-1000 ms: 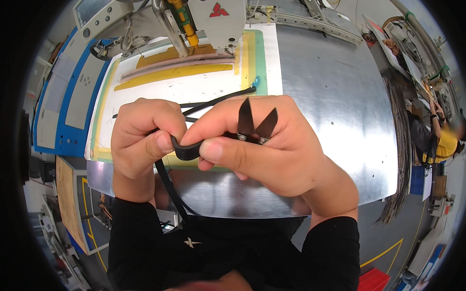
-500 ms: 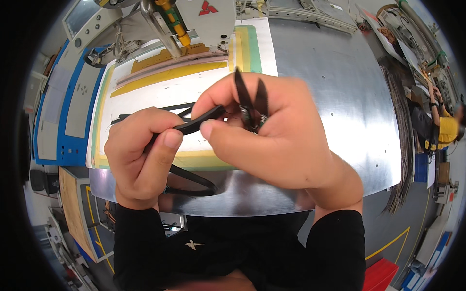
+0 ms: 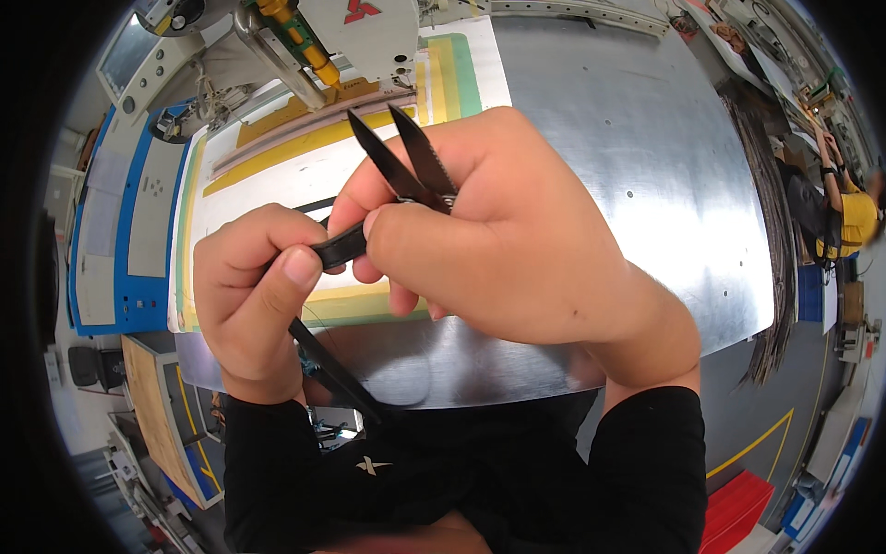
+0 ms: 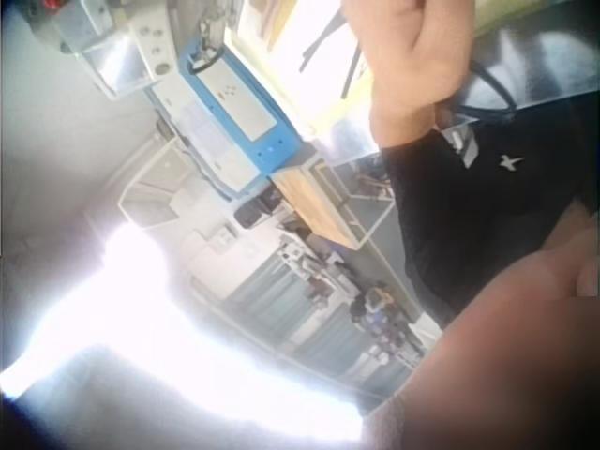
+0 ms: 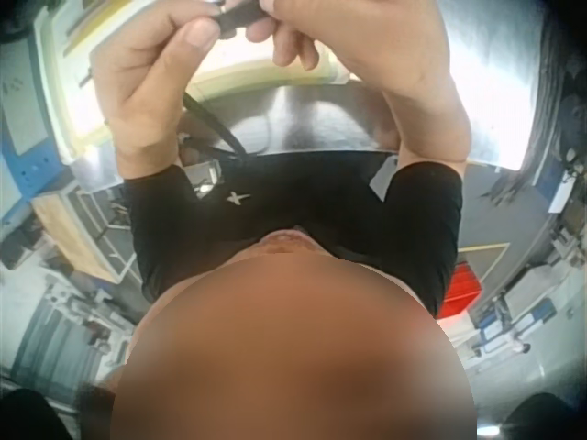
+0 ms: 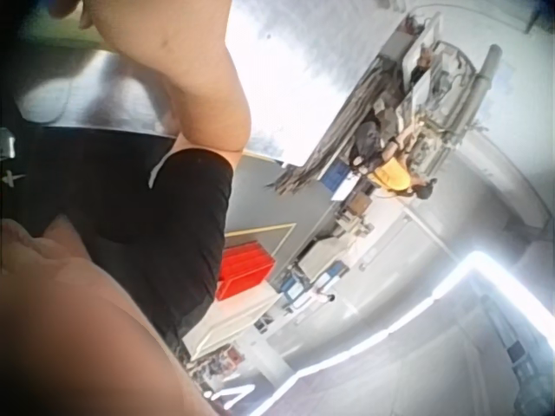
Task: Trimming excess material from straps and sewing them onto a base textile using an industrial sewing machine.
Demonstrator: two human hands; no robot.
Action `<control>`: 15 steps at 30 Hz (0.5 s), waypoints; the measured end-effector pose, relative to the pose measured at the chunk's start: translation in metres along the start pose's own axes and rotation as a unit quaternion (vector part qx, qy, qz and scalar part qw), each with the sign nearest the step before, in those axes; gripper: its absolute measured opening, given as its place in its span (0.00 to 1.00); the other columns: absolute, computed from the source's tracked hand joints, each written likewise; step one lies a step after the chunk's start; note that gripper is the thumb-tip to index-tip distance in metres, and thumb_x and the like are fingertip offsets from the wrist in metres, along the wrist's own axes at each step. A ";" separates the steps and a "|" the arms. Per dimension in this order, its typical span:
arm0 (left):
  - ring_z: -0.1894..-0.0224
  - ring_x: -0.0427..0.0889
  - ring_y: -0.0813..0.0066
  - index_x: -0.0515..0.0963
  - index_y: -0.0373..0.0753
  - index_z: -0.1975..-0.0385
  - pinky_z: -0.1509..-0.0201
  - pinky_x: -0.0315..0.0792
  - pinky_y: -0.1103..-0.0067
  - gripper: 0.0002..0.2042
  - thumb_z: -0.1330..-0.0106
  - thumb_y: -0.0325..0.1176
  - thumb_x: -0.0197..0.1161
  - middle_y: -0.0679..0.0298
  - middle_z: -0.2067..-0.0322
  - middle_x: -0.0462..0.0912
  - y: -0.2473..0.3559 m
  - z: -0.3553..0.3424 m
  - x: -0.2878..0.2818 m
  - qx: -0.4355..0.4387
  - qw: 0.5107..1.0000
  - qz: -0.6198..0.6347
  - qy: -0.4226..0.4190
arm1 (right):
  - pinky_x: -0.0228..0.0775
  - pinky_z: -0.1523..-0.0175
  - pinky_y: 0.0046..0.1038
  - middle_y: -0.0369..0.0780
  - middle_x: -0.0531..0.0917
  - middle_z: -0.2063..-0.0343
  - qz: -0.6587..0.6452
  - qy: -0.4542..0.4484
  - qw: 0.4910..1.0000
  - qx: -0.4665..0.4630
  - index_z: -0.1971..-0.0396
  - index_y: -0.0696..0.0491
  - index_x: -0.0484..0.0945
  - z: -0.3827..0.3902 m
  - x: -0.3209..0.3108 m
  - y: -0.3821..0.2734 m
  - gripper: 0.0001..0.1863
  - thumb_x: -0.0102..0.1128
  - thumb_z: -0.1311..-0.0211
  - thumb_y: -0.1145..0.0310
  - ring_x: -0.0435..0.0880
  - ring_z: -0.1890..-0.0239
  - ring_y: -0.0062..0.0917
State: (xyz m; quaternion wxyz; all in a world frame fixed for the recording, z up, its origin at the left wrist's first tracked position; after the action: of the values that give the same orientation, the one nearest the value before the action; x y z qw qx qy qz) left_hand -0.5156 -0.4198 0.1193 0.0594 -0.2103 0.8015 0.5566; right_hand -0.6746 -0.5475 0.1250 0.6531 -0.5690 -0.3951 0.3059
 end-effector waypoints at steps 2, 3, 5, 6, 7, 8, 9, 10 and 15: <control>0.73 0.71 0.85 0.81 0.31 0.66 0.69 0.64 0.85 0.07 0.30 0.28 0.60 0.68 0.76 0.79 -0.002 -0.001 -0.001 -0.048 0.997 0.063 -0.002 | 0.71 0.78 0.17 0.43 0.85 0.78 -0.011 0.005 1.000 0.010 0.66 0.65 0.83 -0.001 0.000 0.000 0.08 0.57 0.41 0.77 0.82 0.82 0.20; 0.72 0.71 0.86 0.81 0.30 0.65 0.69 0.63 0.86 0.07 0.30 0.28 0.60 0.69 0.75 0.79 0.000 -0.001 -0.003 -0.071 0.995 0.076 -0.008 | 0.71 0.79 0.17 0.43 0.85 0.79 -0.017 0.011 1.000 0.018 0.66 0.64 0.83 0.000 0.001 -0.002 0.08 0.57 0.41 0.77 0.82 0.83 0.20; 0.72 0.70 0.88 0.81 0.30 0.65 0.68 0.63 0.86 0.07 0.30 0.28 0.60 0.70 0.74 0.79 0.002 0.000 -0.004 -0.095 0.991 0.088 -0.014 | 0.71 0.79 0.17 0.42 0.84 0.79 -0.016 0.010 1.000 0.021 0.67 0.64 0.83 0.001 0.003 -0.004 0.08 0.58 0.42 0.77 0.82 0.83 0.19; 0.72 0.70 0.87 0.81 0.30 0.65 0.68 0.63 0.86 0.07 0.30 0.28 0.60 0.70 0.74 0.79 0.001 0.000 -0.004 -0.098 0.990 0.101 -0.010 | 0.71 0.79 0.17 0.42 0.84 0.79 -0.014 0.011 1.000 0.023 0.67 0.64 0.83 0.001 0.003 -0.004 0.08 0.59 0.42 0.76 0.82 0.83 0.19; 0.72 0.70 0.87 0.81 0.30 0.65 0.69 0.63 0.86 0.07 0.30 0.27 0.61 0.70 0.74 0.79 0.001 0.000 -0.003 -0.102 0.988 0.112 -0.005 | 0.71 0.79 0.17 0.42 0.84 0.79 -0.015 0.011 1.000 0.024 0.67 0.64 0.83 0.001 0.004 -0.004 0.08 0.59 0.42 0.76 0.82 0.83 0.19; 0.72 0.70 0.87 0.81 0.30 0.65 0.69 0.63 0.86 0.07 0.30 0.27 0.61 0.70 0.74 0.79 0.002 0.000 0.000 -0.103 0.988 0.112 -0.006 | 0.70 0.79 0.17 0.41 0.84 0.80 -0.004 0.009 1.000 0.022 0.67 0.63 0.83 0.001 0.004 -0.004 0.07 0.60 0.43 0.76 0.81 0.83 0.19; 0.76 0.68 0.88 0.80 0.31 0.70 0.72 0.60 0.86 0.09 0.34 0.32 0.61 0.68 0.75 0.79 0.001 -0.001 0.004 -0.122 0.988 0.094 0.022 | 0.70 0.79 0.16 0.41 0.84 0.80 0.008 0.009 1.000 0.020 0.68 0.63 0.83 0.001 0.004 -0.004 0.07 0.62 0.44 0.75 0.81 0.83 0.18; 0.79 0.67 0.88 0.79 0.31 0.74 0.76 0.57 0.86 0.13 0.38 0.37 0.62 0.66 0.77 0.79 0.000 -0.001 0.006 -0.140 0.986 0.075 0.050 | 0.70 0.79 0.16 0.41 0.84 0.80 0.006 0.010 1.000 0.021 0.68 0.63 0.83 0.000 0.003 -0.004 0.07 0.62 0.44 0.75 0.81 0.83 0.18; 0.72 0.70 0.87 0.81 0.30 0.66 0.68 0.63 0.86 0.06 0.31 0.27 0.61 0.70 0.74 0.79 -0.001 0.000 0.000 -0.093 0.991 0.093 -0.015 | 0.70 0.78 0.17 0.40 0.83 0.80 0.067 -0.011 0.998 0.006 0.69 0.62 0.83 -0.002 0.000 0.003 0.06 0.63 0.45 0.76 0.80 0.83 0.17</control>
State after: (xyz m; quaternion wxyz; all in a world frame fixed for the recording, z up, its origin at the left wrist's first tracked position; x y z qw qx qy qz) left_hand -0.5153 -0.4203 0.1189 -0.0003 -0.1307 0.7614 0.6350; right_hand -0.6730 -0.5483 0.1224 0.6302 -0.5866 -0.3613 0.3581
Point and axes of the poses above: each hand's wrist, its own z-axis away from the middle knuckle, its own x-axis out of the palm, y = z × x, the point moved 2 cm from there along -z, towards the middle knuckle
